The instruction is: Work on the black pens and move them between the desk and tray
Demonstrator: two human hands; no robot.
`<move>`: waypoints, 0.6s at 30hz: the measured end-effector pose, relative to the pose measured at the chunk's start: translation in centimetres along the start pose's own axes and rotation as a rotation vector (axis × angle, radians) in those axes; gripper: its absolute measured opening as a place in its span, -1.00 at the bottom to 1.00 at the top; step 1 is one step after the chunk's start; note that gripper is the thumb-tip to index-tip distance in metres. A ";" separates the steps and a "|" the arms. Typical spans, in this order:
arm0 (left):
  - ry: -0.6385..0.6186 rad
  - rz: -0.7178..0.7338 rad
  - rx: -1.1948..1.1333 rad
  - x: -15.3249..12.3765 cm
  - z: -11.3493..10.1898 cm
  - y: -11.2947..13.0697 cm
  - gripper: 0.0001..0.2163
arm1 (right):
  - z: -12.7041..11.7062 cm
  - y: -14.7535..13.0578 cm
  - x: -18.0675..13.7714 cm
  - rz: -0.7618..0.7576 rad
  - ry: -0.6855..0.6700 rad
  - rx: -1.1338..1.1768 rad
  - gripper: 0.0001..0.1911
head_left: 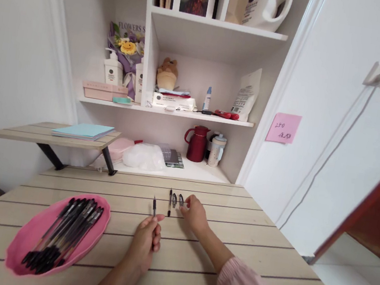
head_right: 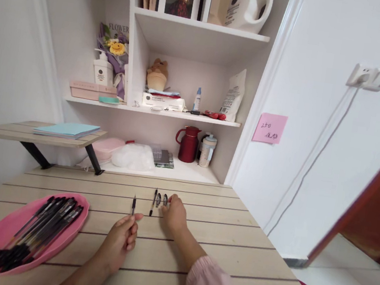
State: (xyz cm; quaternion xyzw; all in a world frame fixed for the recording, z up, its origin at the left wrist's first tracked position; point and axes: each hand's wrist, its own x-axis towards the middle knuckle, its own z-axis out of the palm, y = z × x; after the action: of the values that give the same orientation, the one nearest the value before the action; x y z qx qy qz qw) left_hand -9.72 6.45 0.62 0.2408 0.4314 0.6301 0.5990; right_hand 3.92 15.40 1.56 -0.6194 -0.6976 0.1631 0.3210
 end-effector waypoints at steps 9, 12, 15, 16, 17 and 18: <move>-0.090 -0.016 0.189 -0.3 0.1 -0.1 -0.70 | 1.6 0.4 1.2 0.115 -0.064 0.063 -0.76; -0.154 0.003 0.288 -0.5 0.4 -0.2 -0.64 | 0.4 1.5 -0.2 0.149 -0.097 0.159 -0.84; -0.245 0.012 0.407 -0.9 0.7 -0.5 -0.60 | -1.2 2.3 -1.9 0.162 -0.159 0.328 -0.86; -0.279 0.006 0.446 -0.9 0.7 -0.7 -0.60 | -1.7 2.4 -2.4 0.167 -0.181 0.465 -0.83; -0.311 0.000 0.479 -1.0 0.7 -0.8 -0.59 | -2.2 2.3 -2.9 0.176 -0.198 0.637 -0.81; -0.336 -0.002 0.504 -1.1 0.7 -0.9 -0.60 | -2.7 2.2 -3.2 0.189 -0.209 0.826 -0.78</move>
State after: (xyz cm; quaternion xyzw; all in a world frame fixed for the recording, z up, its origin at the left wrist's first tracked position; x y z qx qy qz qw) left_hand -8.45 5.49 0.49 0.4823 0.4693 0.4538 0.5841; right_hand 7.41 12.22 1.35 -0.4806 -0.5428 0.5188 0.4531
